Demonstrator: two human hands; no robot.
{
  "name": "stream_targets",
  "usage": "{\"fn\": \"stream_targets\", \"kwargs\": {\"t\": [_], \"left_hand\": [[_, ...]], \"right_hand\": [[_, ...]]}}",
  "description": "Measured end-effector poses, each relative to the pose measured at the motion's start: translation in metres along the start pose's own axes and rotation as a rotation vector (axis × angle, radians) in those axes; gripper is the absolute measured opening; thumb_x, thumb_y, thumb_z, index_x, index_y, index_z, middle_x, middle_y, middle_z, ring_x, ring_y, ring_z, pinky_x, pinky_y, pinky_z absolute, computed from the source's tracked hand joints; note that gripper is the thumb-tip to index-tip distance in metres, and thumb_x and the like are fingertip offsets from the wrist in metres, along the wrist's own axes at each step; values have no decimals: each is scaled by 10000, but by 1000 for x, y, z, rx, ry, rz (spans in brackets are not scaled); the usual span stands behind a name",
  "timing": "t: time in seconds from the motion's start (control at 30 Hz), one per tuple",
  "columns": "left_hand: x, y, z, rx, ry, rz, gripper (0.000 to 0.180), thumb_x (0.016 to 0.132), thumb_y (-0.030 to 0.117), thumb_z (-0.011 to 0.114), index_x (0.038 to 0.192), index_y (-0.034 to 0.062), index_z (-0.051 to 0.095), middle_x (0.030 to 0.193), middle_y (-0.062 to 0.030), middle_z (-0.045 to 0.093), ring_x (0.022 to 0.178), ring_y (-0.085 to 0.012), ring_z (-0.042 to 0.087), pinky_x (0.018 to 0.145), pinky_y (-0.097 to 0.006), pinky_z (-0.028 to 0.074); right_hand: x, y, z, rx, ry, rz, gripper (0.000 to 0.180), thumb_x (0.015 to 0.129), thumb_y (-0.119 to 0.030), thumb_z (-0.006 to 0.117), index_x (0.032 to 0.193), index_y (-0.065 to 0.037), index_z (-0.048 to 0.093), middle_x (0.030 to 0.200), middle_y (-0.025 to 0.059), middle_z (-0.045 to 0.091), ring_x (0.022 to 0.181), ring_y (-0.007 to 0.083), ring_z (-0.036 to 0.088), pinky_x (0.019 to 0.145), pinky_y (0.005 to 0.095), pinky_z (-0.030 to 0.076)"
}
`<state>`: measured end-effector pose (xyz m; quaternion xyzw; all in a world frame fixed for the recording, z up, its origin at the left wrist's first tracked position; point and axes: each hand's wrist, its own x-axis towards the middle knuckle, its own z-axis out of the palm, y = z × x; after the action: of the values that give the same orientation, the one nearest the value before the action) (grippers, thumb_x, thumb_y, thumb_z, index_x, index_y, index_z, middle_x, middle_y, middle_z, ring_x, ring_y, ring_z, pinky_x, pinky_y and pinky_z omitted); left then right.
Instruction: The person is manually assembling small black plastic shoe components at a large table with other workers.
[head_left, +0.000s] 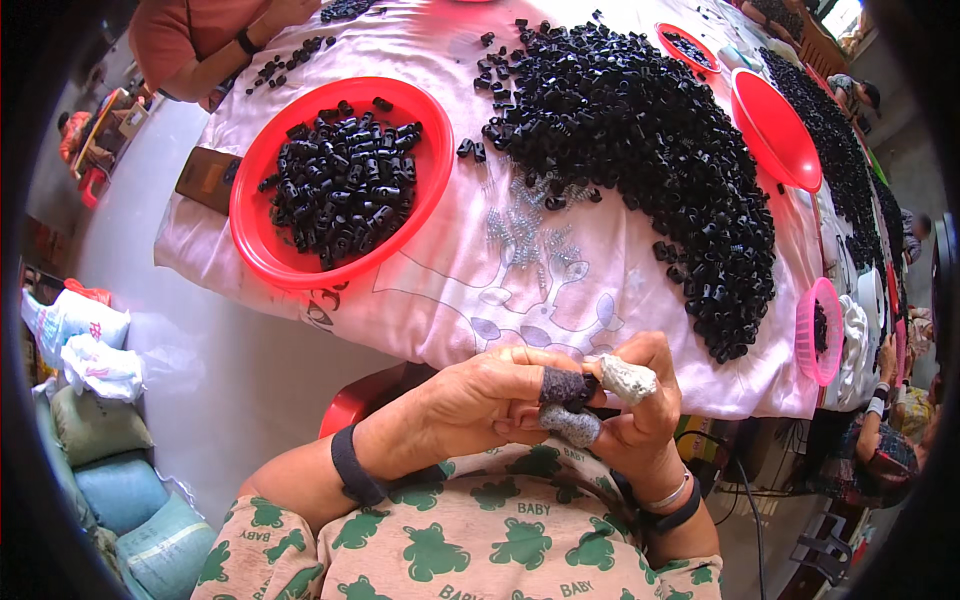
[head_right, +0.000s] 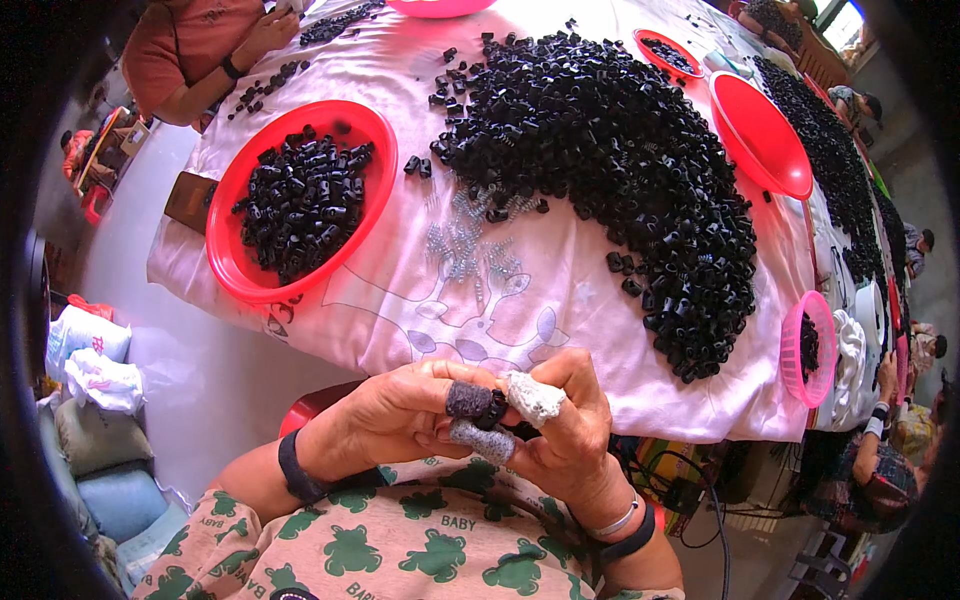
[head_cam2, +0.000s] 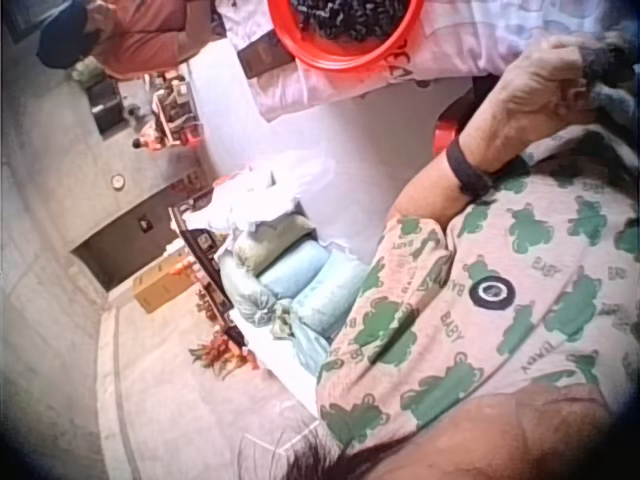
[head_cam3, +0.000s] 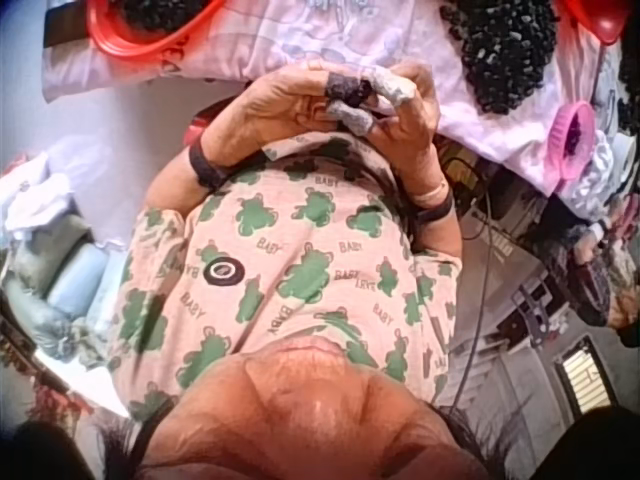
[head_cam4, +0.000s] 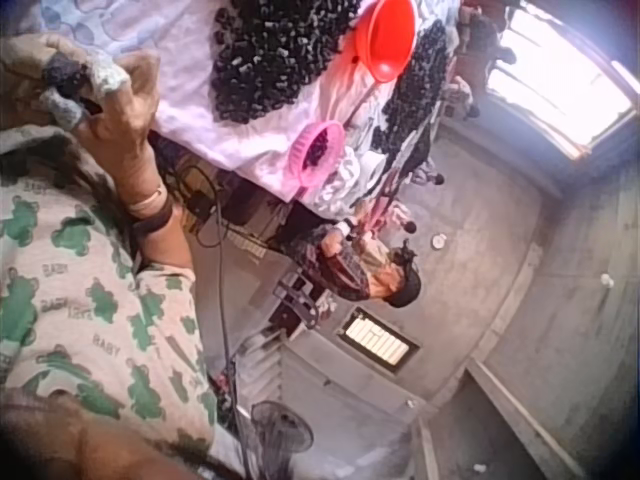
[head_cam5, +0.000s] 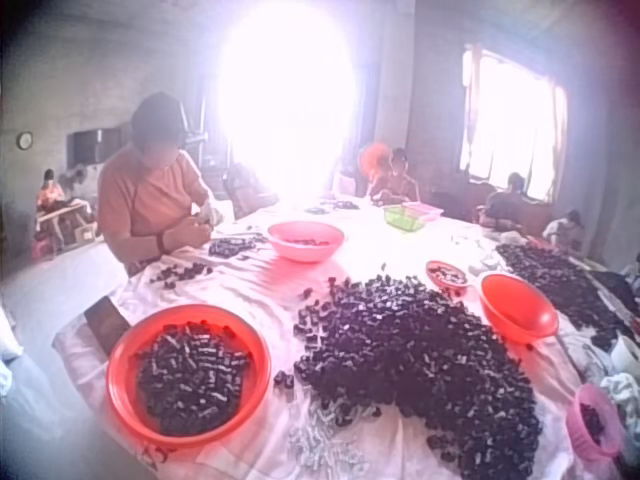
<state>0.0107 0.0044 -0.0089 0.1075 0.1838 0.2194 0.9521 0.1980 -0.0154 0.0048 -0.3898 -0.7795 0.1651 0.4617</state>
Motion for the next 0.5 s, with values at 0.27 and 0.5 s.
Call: {"fn": "stream_targets", "kwargs": {"t": [0.27,0.5], "left_hand": [[0,-2,-7,-117,-63,-12,281,832,130,689,1067,1,605,981,-74,640,586,-44,483,522,-197,417],[-1,2,0,-104,-25,-27,292,825,116,692,1087,9,618,940,-60,643,589,-43,489,523,-192,412]], "right_hand": [[3,-4,0,6,-1,-21,422,589,-90,880,950,-44,667,792,29,529,671,148,538,530,262,446],[2,-2,-2,-9,-2,-39,402,597,-103,872,948,-48,682,797,24,512,658,155,542,510,275,447]]}}
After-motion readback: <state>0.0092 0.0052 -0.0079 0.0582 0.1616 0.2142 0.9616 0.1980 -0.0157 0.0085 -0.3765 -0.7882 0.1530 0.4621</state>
